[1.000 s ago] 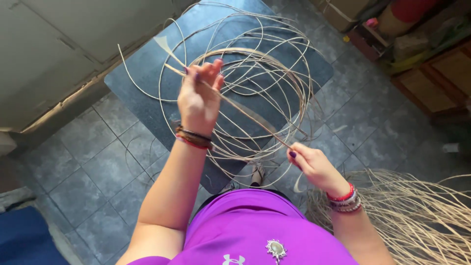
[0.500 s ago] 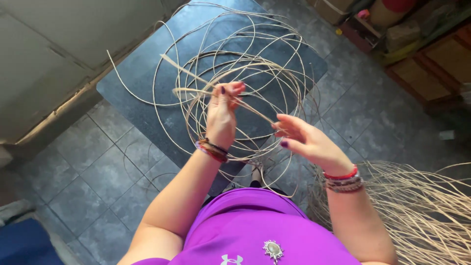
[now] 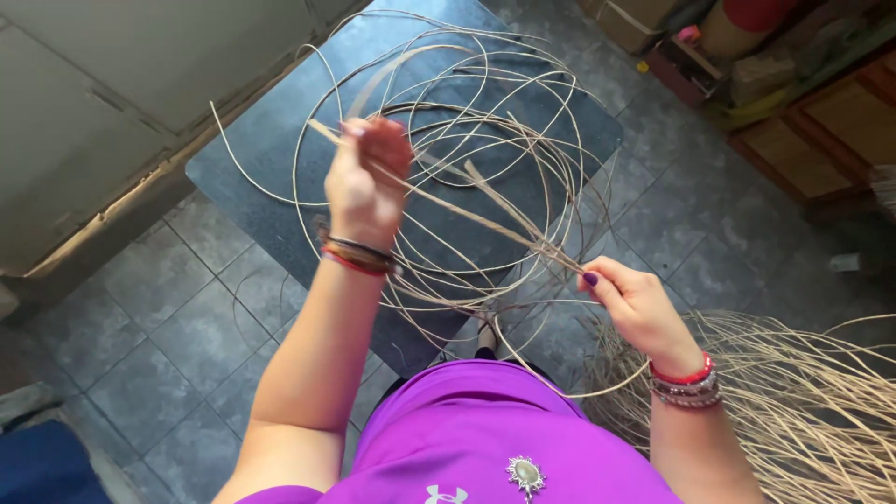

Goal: Tying knots with fiber strands onto a wooden frame to create a macrame piece

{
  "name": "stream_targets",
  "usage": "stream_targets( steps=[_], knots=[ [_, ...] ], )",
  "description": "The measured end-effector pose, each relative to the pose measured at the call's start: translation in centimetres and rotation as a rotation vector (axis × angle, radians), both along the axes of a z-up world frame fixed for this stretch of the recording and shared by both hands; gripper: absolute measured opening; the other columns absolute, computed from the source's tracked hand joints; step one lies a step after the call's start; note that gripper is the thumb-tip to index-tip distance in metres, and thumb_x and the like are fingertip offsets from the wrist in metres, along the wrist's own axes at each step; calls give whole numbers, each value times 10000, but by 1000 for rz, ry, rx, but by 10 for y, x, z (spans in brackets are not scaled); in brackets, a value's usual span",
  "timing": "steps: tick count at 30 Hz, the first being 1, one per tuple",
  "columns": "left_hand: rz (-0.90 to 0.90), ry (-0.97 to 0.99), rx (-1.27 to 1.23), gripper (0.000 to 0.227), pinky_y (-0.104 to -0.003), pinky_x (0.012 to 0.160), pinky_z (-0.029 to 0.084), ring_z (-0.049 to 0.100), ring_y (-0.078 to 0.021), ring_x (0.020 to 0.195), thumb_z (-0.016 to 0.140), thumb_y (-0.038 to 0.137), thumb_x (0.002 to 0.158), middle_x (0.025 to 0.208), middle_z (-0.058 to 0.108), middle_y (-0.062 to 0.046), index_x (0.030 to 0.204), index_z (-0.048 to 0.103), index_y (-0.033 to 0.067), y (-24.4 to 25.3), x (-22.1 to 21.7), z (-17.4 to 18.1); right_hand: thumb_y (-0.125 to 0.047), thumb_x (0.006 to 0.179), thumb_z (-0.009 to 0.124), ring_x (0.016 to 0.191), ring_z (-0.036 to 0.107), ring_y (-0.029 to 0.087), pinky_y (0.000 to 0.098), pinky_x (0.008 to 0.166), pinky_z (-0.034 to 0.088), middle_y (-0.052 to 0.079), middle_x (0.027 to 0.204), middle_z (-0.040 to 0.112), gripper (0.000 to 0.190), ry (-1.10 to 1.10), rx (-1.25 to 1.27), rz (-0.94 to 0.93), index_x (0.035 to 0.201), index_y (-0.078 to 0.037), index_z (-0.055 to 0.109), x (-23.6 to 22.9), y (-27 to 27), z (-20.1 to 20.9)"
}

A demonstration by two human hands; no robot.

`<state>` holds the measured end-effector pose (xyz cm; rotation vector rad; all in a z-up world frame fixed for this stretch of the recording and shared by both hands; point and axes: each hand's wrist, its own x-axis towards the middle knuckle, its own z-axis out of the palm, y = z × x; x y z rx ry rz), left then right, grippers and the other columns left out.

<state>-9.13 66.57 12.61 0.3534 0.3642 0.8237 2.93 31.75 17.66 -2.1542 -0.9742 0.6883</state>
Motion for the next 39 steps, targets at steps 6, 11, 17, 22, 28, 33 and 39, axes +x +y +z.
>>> stream_targets(
  steps=[6,11,17,22,28,33,39],
  knots=[
    [-269,82,-82,394,-324,860,568,740,-204,1056,430,455,1081,1132,769,-52,989,682,166,-83,20,-18,-238,1032,527,544,548,147,340,573,527,14,531,574,237,98,114,-77,956,-205,749,-28,40,-20],
    [-284,185,293,427,-285,935,483,623,-163,1198,445,523,1074,1400,626,-26,1208,662,181,-126,15,-14,-231,1045,510,584,703,168,311,604,562,25,620,729,287,107,141,-222,872,-168,730,-45,56,-9],
    [-352,153,178,260,-259,734,457,669,-195,1071,505,341,1067,1382,610,-60,1079,660,132,-165,9,12,-173,1025,502,632,695,251,377,658,558,42,735,740,212,-139,212,-307,982,-181,709,-66,59,-7],
    [-206,150,83,351,-344,823,524,724,-240,1028,453,339,1075,1107,748,-74,889,686,155,-107,-7,6,-211,1054,522,712,682,282,388,729,545,22,776,729,222,-280,154,-362,942,-208,714,-67,-20,-16],
    [-382,151,916,275,-321,937,484,627,-245,1054,523,259,1063,1067,671,-116,905,664,85,-171,-30,20,-56,957,500,524,618,161,320,588,555,30,598,655,250,-35,261,-570,893,-153,722,-124,1,19],
    [-398,102,623,399,-257,752,523,605,-157,866,415,390,1073,996,636,-122,841,559,100,-155,-33,30,-179,1030,524,604,517,131,311,646,519,37,588,588,255,-90,260,-591,906,-142,743,-139,-52,16],
    [-561,101,1136,329,-379,738,525,624,-284,787,454,253,1083,885,656,-144,880,647,79,-190,-34,40,-160,1031,517,537,586,153,308,571,527,87,614,676,263,43,345,-759,957,-58,748,-163,-66,2]
  ],
)
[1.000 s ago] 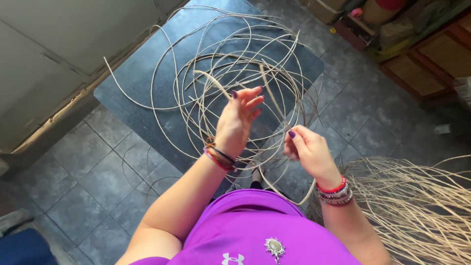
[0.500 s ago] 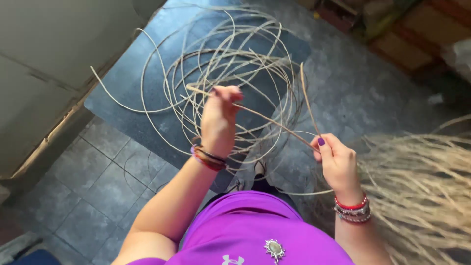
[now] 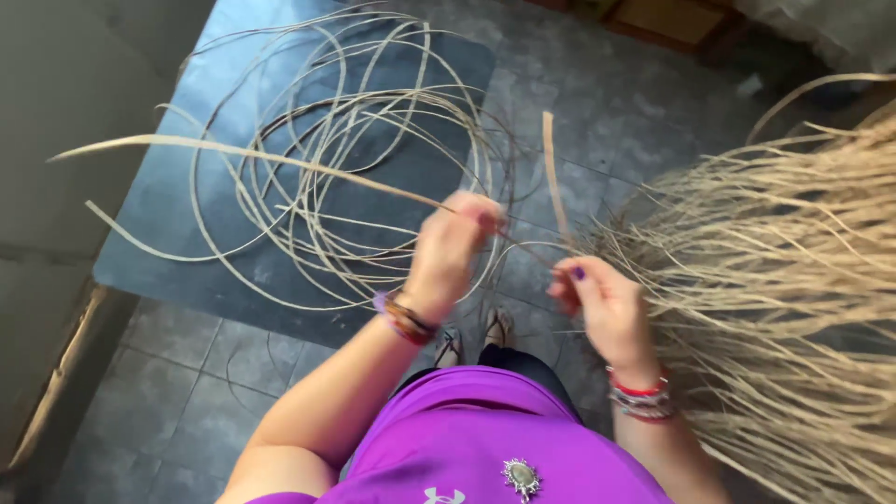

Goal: Tying knots with fiber strands onto a wooden frame to create a macrame piece

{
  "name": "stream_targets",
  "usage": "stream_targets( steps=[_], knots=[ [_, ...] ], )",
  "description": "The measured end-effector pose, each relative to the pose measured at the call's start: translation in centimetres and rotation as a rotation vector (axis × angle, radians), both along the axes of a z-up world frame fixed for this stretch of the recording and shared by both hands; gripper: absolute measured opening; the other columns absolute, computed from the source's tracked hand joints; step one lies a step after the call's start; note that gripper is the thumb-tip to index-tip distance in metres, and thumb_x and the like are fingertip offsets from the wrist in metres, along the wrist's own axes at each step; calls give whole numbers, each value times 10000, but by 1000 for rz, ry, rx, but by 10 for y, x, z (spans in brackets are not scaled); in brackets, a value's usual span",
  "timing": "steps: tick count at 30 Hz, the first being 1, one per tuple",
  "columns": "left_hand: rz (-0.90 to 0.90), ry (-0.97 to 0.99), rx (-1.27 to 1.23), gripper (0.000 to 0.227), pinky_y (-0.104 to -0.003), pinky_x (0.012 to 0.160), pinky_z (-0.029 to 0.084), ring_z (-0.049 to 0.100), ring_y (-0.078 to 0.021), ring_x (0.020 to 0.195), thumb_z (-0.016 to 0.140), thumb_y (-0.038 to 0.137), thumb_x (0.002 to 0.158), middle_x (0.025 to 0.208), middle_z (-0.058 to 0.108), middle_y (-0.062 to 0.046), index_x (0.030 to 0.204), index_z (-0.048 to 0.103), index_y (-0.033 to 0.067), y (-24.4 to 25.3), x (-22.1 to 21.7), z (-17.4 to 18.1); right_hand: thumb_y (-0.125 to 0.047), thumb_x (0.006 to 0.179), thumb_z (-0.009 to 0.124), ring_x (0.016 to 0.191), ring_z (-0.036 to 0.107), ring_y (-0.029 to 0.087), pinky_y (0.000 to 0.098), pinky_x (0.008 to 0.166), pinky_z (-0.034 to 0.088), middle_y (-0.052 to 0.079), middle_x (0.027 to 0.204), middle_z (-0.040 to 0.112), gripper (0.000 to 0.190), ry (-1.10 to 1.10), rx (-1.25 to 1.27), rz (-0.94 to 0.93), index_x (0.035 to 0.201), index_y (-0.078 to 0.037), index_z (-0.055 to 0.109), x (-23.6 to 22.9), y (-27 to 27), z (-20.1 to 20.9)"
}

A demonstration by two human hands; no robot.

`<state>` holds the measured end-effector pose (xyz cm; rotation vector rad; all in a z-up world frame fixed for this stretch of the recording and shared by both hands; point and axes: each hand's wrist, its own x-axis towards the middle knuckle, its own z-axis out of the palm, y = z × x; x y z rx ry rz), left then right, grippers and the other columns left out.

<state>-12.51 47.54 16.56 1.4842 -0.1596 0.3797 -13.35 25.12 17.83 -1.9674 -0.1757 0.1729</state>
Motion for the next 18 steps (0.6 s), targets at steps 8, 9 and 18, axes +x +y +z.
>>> stream_targets(
  steps=[8,9,18],
  knots=[
    [76,196,-430,388,-224,553,418,494,-118,581,376,314,1092,752,557,-72,849,583,95,-14,21,17,-214,1042,523,487,487,97,246,499,463,29,523,583,286,-24,-74,-107,933,-124,771,-34,-68,-20],
    [65,138,-601,357,-194,507,374,463,-93,535,340,322,1122,755,508,-44,868,493,123,-15,25,10,-195,1053,514,461,468,105,243,475,441,32,509,564,291,0,-79,-132,920,-100,754,-45,-86,-29],
    [-382,389,-585,326,-246,527,520,644,-169,551,447,312,1094,746,694,-141,958,582,48,-140,3,-28,-175,1046,535,508,481,116,274,530,468,57,564,614,273,-104,-65,-327,923,-51,744,-97,-118,9]
  ],
)
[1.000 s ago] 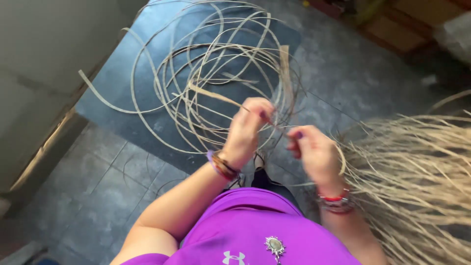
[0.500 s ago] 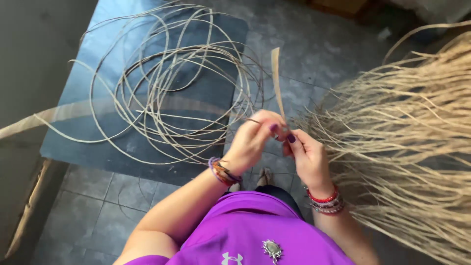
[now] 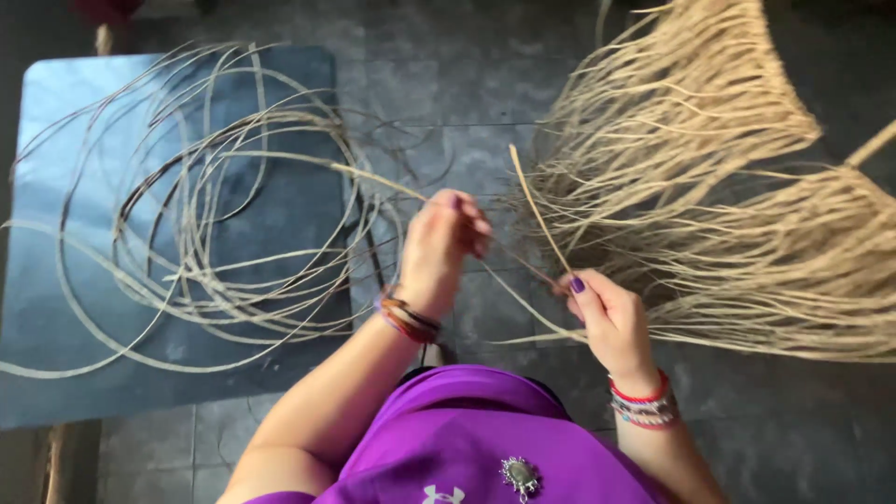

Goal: Tying knots with fiber strands onto a wooden frame to create a macrame piece

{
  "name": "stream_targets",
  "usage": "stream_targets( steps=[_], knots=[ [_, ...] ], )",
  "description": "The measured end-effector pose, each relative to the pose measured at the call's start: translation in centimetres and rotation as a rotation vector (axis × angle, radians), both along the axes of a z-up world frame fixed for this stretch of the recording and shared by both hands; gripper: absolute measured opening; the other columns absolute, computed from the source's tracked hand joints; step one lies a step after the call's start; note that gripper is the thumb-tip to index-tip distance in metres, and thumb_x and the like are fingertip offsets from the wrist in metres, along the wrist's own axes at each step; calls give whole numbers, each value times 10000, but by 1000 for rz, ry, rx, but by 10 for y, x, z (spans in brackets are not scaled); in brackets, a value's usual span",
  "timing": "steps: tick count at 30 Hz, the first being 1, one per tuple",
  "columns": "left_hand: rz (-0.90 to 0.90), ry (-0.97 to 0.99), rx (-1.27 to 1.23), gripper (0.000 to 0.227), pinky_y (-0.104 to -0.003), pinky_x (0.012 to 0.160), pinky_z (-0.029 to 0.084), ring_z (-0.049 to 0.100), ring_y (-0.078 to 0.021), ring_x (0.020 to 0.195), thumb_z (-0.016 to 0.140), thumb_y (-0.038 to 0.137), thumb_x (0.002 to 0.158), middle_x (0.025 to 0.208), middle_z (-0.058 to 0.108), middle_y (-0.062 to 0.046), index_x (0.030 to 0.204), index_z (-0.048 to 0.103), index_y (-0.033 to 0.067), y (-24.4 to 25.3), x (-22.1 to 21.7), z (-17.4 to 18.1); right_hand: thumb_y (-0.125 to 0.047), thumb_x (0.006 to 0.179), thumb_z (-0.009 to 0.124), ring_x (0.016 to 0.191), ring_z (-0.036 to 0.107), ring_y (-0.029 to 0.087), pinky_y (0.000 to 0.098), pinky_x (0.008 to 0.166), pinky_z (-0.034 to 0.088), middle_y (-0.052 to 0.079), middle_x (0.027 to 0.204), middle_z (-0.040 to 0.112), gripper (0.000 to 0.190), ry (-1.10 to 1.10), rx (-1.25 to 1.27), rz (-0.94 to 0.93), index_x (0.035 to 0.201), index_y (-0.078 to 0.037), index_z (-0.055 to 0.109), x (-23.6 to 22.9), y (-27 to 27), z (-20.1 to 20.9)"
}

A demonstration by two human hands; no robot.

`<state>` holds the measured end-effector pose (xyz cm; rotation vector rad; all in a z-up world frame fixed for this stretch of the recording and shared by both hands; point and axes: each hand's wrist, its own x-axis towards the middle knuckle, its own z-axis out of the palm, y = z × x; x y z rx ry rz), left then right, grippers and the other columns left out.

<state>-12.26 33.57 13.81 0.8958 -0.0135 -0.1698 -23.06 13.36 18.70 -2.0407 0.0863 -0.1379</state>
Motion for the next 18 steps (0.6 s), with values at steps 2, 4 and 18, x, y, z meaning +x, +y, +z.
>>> stream_targets(
  steps=[2,4,18],
  knots=[
    [-23,-51,31,348,-219,513,476,622,-148,536,421,325,1104,761,715,-138,962,591,56,-9,9,6,-179,1059,519,501,467,110,261,525,462,47,543,575,290,1,2,-27,914,-54,737,-17,-29,-11],
    [-45,-87,65,372,-192,498,431,599,-128,522,395,338,1115,777,737,-135,966,599,65,-27,-1,13,-183,1071,504,495,454,103,247,520,456,36,522,536,308,19,8,-52,904,-56,729,-38,-44,-15],
    [-597,-322,114,399,-302,1049,442,651,-115,1028,394,307,1138,1029,773,-100,1212,679,38,-165,-107,47,-182,1026,530,428,645,125,265,486,539,31,470,681,369,26,54,-15,737,-112,748,-107,-105,25]
  ],
)
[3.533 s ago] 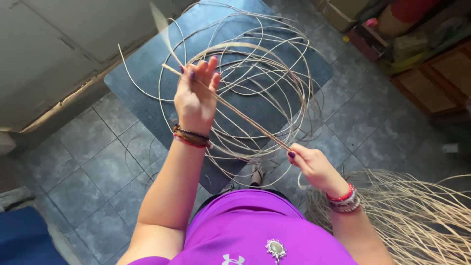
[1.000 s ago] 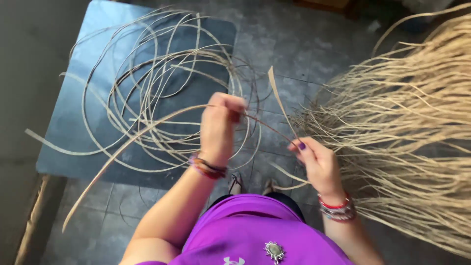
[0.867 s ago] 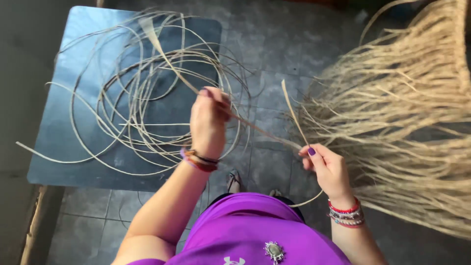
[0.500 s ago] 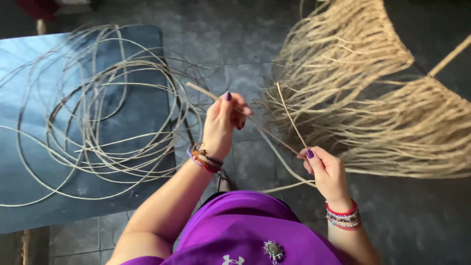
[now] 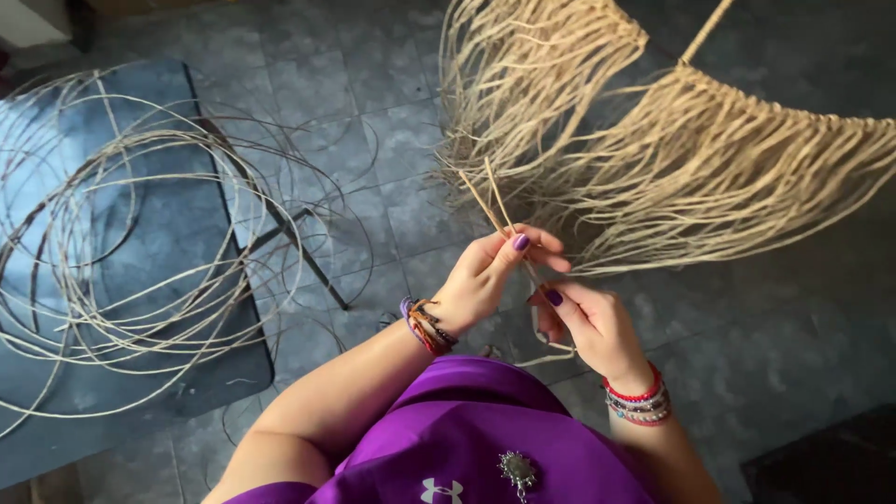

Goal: Tying knots with fiber strands onto a wooden frame to create a macrame piece

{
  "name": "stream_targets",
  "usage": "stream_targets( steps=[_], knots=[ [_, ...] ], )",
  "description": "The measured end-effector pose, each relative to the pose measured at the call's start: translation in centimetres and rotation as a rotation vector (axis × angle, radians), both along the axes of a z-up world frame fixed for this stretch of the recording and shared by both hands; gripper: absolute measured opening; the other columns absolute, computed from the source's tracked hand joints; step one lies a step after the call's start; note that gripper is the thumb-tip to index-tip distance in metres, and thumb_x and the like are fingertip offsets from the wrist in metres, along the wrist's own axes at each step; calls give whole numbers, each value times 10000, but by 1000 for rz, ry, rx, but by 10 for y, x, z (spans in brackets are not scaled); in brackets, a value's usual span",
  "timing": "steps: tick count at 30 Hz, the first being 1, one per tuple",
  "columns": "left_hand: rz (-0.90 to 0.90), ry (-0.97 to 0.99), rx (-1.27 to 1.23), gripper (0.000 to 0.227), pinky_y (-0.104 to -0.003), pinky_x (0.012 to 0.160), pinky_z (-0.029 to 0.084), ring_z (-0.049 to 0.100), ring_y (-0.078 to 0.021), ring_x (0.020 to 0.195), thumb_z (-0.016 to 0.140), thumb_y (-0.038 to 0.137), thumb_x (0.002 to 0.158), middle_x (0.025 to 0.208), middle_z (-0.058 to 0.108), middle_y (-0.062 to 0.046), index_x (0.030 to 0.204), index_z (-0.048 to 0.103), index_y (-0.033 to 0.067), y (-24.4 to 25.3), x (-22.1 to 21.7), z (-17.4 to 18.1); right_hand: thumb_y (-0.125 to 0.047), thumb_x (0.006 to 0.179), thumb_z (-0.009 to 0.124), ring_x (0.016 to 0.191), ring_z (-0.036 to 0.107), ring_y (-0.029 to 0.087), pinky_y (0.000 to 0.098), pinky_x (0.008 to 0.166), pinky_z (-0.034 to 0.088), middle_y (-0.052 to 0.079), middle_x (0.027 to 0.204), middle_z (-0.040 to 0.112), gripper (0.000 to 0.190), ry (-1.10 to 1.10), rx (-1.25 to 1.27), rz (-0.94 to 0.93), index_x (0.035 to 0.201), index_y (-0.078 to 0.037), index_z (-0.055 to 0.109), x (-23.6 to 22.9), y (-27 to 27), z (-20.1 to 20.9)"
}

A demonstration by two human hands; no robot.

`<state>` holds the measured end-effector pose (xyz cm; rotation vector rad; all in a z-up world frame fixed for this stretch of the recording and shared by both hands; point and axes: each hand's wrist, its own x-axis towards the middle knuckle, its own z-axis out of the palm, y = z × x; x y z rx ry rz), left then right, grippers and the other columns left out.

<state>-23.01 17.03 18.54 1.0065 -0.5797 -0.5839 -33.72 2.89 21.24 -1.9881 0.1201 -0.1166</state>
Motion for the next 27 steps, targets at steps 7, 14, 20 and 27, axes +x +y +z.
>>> stream_targets(
  steps=[7,14,20,27],
  knots=[
    [240,-3,-25,429,-273,891,504,705,-156,898,431,342,1111,918,783,-141,989,709,39,-28,6,1,-146,979,633,619,575,97,309,580,531,69,587,675,198,12,-62,-124,904,-47,787,-53,-76,-23],
    [54,-48,501,583,-236,733,548,745,-144,731,346,476,1080,766,768,-75,841,744,123,-11,6,14,-101,950,683,750,741,280,390,697,572,157,772,748,139,76,-280,-186,917,-5,778,-99,-132,0],
    [-5,-1049,581,446,-459,726,608,721,-362,860,727,311,861,1053,683,-174,1196,591,50,-65,-67,42,-32,857,698,804,723,413,472,670,583,173,756,732,72,76,-432,-32,869,-45,768,-89,-116,12],
    [-236,-1135,1053,213,-525,407,486,667,-347,497,448,199,980,638,661,-37,1156,555,144,-56,-20,31,-61,947,648,834,719,118,246,733,538,38,999,793,158,97,-415,-177,1009,-63,794,-111,-158,37]
  ],
)
